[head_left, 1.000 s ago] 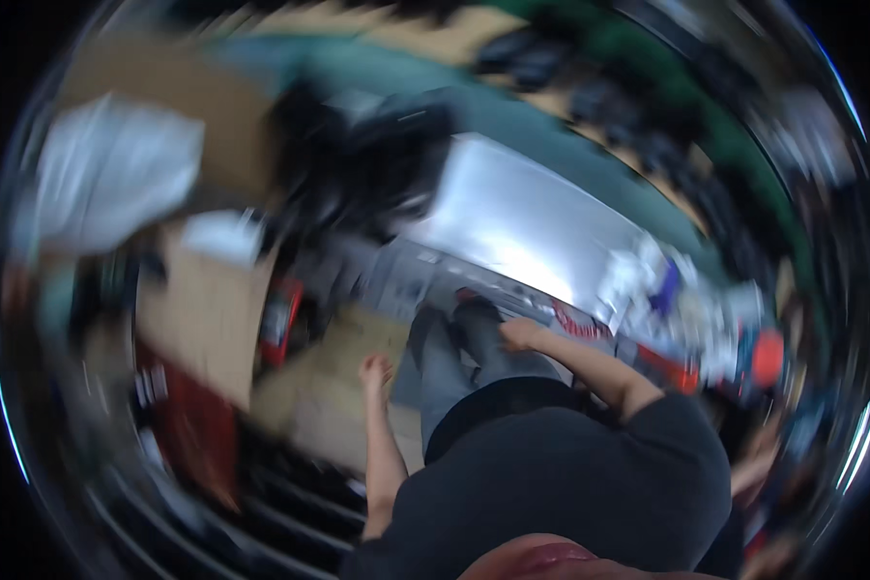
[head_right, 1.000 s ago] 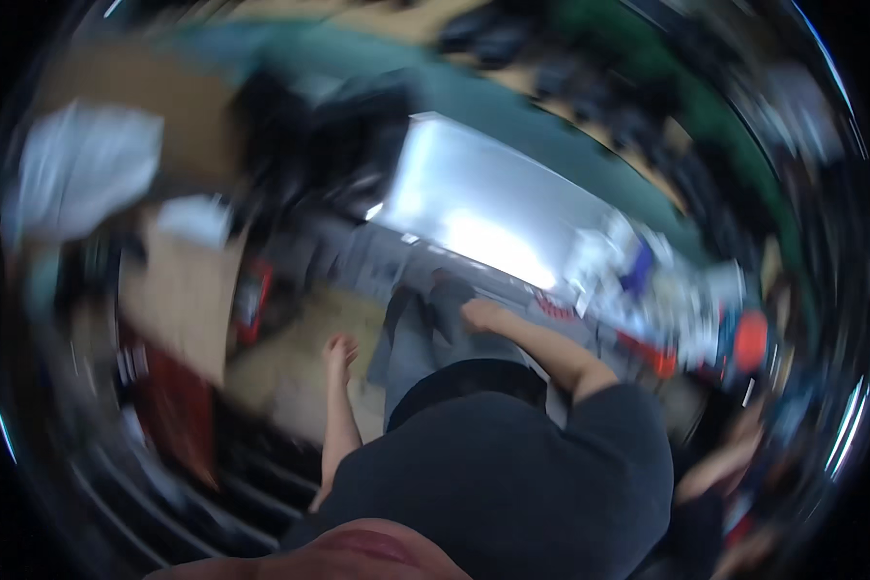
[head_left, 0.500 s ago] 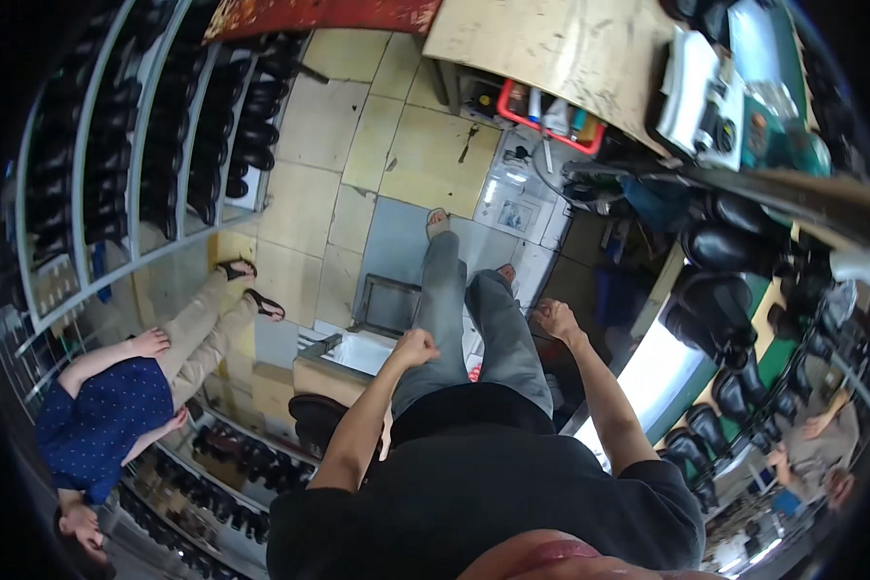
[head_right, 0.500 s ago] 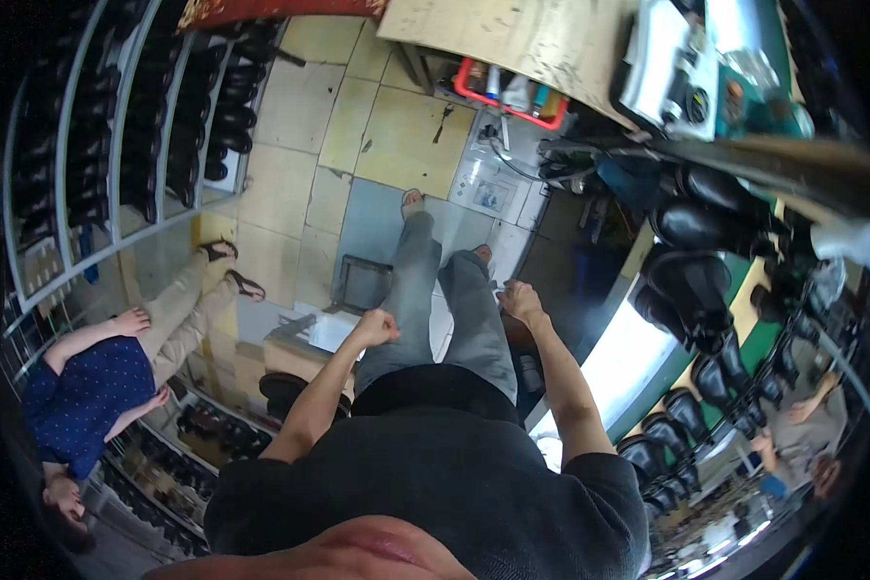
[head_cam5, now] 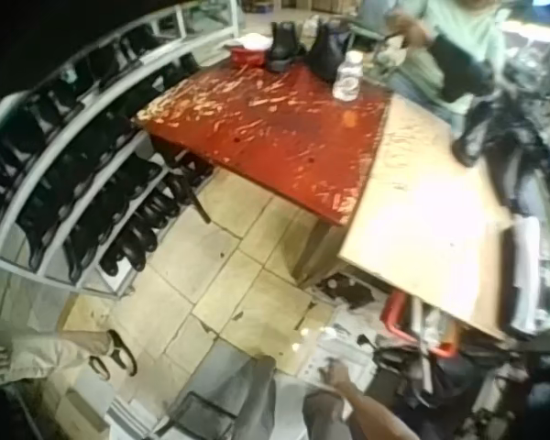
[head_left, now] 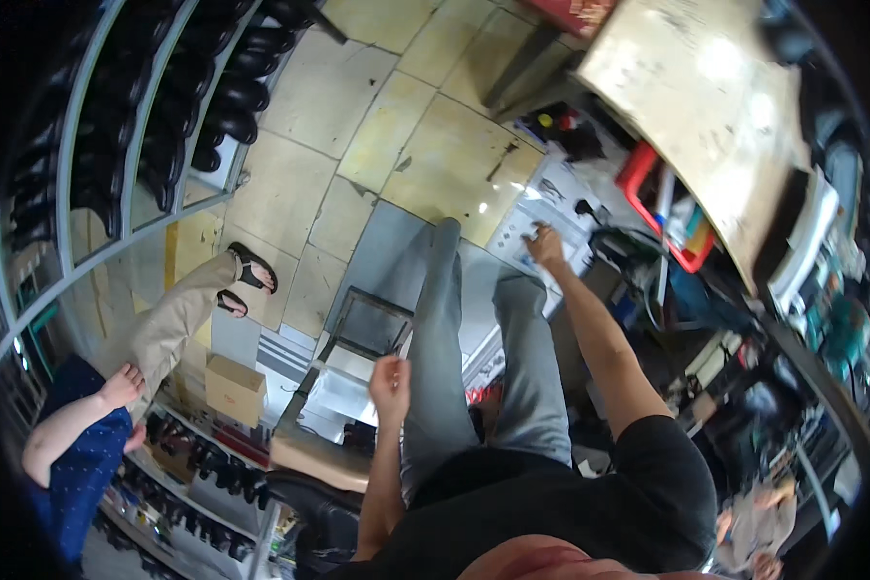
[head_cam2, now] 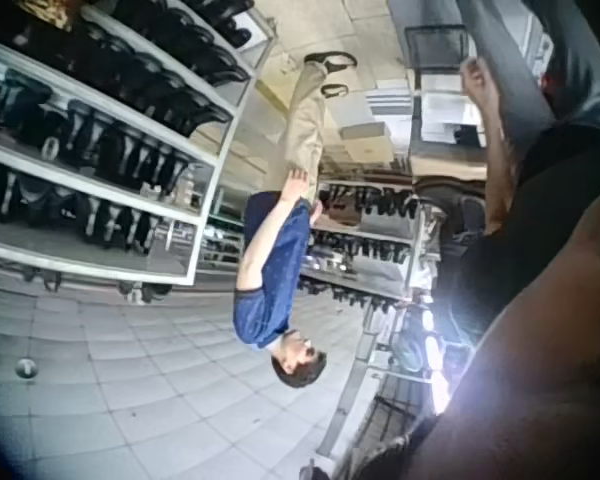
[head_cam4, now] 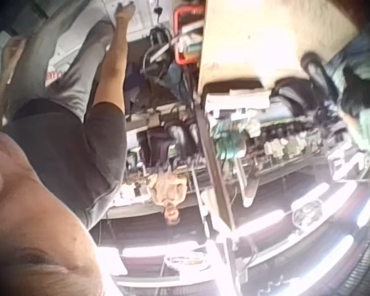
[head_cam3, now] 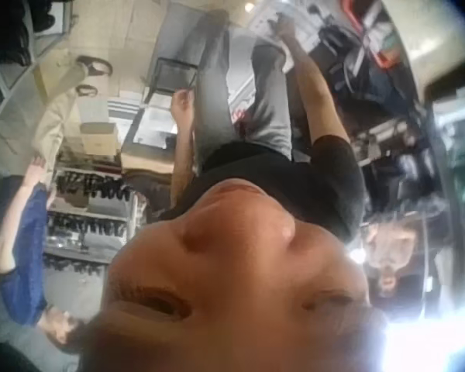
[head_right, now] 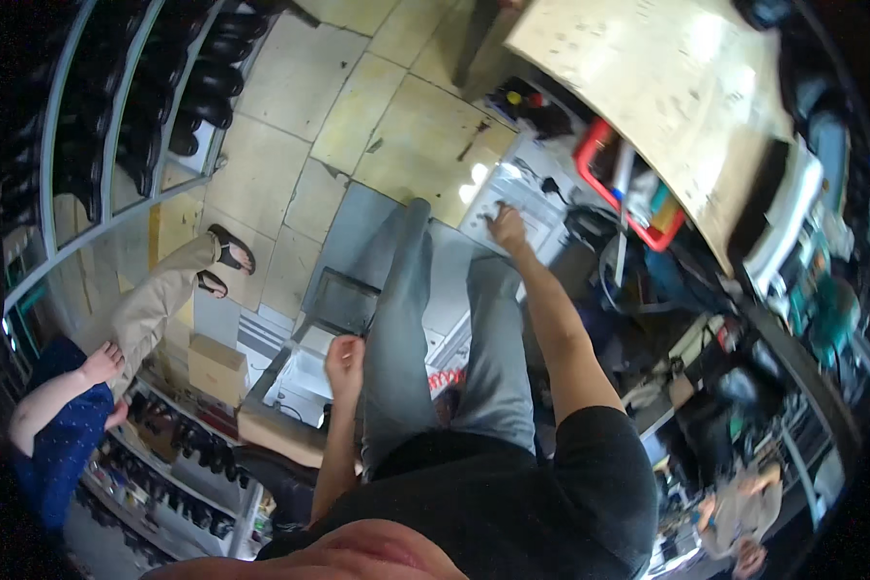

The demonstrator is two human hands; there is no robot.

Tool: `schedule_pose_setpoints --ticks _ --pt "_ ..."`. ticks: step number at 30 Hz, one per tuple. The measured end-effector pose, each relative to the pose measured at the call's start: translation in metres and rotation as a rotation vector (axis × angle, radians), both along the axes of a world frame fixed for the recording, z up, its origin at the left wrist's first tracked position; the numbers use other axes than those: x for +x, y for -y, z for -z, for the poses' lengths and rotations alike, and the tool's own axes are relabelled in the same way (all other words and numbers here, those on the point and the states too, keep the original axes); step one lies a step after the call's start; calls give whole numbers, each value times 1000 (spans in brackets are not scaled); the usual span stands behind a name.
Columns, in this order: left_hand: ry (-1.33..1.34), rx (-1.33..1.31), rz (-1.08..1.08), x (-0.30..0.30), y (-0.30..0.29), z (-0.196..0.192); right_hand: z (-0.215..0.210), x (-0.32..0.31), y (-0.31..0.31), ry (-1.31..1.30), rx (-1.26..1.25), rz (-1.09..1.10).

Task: The person picks up pairs of black leather boots from a conveyor belt, inspects them by turning them over and checking the soles, and wipes them with a white cloth. The person handles the boots one pair at a time, placing them back on the belt after inspection.

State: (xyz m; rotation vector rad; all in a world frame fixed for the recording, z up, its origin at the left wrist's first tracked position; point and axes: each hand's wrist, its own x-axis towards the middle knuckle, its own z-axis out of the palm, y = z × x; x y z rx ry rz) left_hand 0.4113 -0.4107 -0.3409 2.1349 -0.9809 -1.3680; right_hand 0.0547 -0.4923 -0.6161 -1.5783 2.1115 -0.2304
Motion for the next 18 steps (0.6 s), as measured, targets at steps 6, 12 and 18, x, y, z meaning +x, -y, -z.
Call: schedule_pose_setpoints --ticks 6,12,18 --pt "316 62 -242 77 -46 81 129 -147 129 -236 48 0" --pt "487 182 -174 61 -93 111 233 -156 253 -347 61 -75" --pt "401 299 -203 48 -91 144 248 -198 269 -415 122 -41"
